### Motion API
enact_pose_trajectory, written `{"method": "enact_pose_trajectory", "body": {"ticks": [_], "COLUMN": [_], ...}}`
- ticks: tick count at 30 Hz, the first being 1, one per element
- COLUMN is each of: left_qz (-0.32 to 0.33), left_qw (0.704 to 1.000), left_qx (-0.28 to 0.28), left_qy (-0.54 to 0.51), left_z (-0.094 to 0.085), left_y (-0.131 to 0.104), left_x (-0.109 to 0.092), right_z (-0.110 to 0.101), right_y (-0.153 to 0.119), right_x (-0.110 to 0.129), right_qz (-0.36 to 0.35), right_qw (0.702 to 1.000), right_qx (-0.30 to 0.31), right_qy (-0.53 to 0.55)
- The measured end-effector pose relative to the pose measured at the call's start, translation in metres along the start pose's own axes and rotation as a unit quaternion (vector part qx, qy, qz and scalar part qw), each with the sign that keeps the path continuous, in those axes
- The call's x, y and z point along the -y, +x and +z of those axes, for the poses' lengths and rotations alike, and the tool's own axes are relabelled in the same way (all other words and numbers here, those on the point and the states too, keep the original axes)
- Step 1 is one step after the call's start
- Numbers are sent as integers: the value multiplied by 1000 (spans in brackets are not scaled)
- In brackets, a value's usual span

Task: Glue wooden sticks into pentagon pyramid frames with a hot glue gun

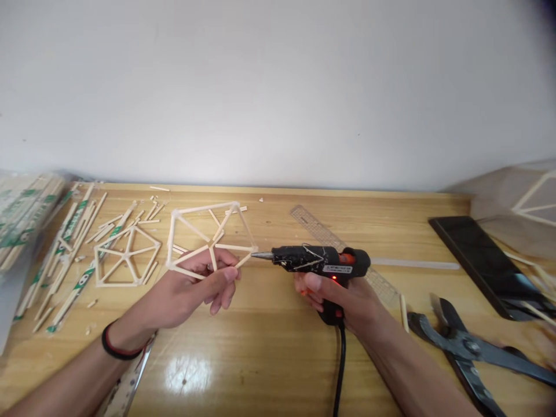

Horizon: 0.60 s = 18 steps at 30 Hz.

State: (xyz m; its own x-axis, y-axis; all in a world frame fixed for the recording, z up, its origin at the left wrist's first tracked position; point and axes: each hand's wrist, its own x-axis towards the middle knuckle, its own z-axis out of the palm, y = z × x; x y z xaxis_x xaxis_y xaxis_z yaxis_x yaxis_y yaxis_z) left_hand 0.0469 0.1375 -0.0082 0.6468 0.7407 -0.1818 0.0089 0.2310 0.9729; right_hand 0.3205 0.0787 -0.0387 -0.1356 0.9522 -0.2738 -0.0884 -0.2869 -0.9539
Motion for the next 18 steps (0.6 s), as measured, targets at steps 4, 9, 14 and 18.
{"method": "enact_pose_trajectory", "body": {"ticks": [4, 9, 14, 18], "left_qz": [0, -5, -17, -18], "left_qw": [1000, 1000, 999, 999], "left_qx": [-2, -4, -8, -4], "left_qy": [16, 25, 30, 28], "left_z": [0, 2, 2, 2], "left_y": [0, 0, 1, 0], "left_x": [-2, -6, -6, -5], "right_z": [-2, 0, 8, 8], "right_y": [-1, -2, -5, -5], "right_x": [-2, 2, 13, 15], "right_qz": [19, 30, 35, 34], "right_qw": [1000, 999, 998, 998], "right_qx": [-5, -21, -45, -43], "right_qy": [-5, -5, 0, 5]}}
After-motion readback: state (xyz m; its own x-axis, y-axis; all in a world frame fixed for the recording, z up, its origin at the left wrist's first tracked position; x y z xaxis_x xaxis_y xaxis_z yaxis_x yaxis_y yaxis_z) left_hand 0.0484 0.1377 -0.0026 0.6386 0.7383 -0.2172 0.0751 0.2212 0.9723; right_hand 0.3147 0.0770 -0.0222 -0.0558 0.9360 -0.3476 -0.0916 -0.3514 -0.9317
